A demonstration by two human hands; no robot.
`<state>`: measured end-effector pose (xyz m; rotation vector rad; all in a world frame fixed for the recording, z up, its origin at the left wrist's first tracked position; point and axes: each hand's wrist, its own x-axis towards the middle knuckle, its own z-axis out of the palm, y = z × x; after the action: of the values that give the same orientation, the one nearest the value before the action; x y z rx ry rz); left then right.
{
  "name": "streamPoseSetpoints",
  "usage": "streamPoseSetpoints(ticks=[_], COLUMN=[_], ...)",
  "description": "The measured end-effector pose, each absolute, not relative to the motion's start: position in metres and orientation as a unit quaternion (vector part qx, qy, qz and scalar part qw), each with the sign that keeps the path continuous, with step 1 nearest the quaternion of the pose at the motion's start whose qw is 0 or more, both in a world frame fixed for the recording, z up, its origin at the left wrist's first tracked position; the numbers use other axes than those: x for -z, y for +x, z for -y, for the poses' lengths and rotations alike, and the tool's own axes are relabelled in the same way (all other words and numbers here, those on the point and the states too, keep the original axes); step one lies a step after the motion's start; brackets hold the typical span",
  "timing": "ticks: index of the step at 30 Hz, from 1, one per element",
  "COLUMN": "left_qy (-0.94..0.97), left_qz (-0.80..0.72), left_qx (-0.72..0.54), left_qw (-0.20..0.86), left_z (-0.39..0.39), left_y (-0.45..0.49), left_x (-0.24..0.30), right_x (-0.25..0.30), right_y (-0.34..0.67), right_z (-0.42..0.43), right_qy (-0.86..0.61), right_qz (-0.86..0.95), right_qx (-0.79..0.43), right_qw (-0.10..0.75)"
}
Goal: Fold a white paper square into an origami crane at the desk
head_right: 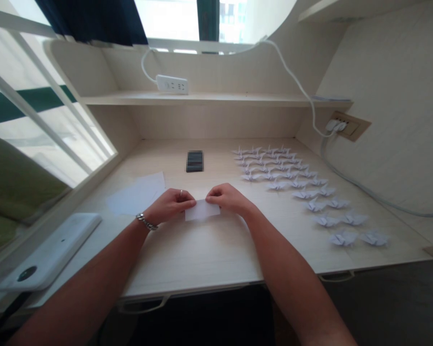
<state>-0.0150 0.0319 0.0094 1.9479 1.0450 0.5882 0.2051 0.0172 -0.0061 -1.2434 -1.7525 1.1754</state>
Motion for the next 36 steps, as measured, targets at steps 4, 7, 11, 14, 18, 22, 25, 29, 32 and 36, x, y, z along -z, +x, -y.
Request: streamPoseSetpoints(ticks=[4, 7, 11, 14, 18, 22, 25, 29, 32, 36], left_qy=[0.706, 0.676, 0.696, 0.703, 0.674, 0.664, 0.662, 0.635, 0.611, 0.593], left_qz=[-0.474, -0.481, -0.452, -0.423, -0.419, -0.413, -0.407, -0.409, -0.407, -0.401], left_qx=[-0.304, -0.336, -0.315, -0.312, -0.335, -0.33, -0.329, -0.353, -0.368, -0.379], left_qw=[0.43, 0.445, 0.461, 0.48, 0.507, 0.529, 0.537, 0.551, 0.57, 0.587], left_z=[-0.036, -0.039, -0.037, -0.033, -0.031, -0.031, -0.031, -0.029, -0.027, -0.025], left_y=[-0.02, -0.023, -0.021, -0.019, -0.019, -0.018, -0.017, -0.018, -0.02, -0.019], left_x=[-0.009, -0.008, -0.008, -0.011, -0.013, -0.011, -0.011, -0.014, -0.015, -0.016], right_x=[0.009, 0.011, 0.011, 0.01, 0.007, 0.004, 0.002, -0.001, -0.002, -0.003], right_y=[0.205, 0.198, 0.19, 0.189, 0.19, 0.187, 0.187, 0.188, 0.187, 0.183], right_z=[-0.019, -0.017, -0.013, -0.011, -0.011, -0.008, -0.006, -0.005, -0.005, -0.003], right_qy=[-0.503, -0.473, -0.457, -0.452, -0.452, -0.451, -0.443, -0.42, -0.411, -0.41], right_qz=[0.566, 0.548, 0.607, 0.626, 0.574, 0.57, 0.567, 0.552, 0.542, 0.523], right_qx=[-0.489, -0.533, -0.511, -0.507, -0.538, -0.542, -0.555, -0.578, -0.574, -0.576], right_qw=[0.433, 0.438, 0.402, 0.383, 0.421, 0.421, 0.416, 0.431, 0.456, 0.477])
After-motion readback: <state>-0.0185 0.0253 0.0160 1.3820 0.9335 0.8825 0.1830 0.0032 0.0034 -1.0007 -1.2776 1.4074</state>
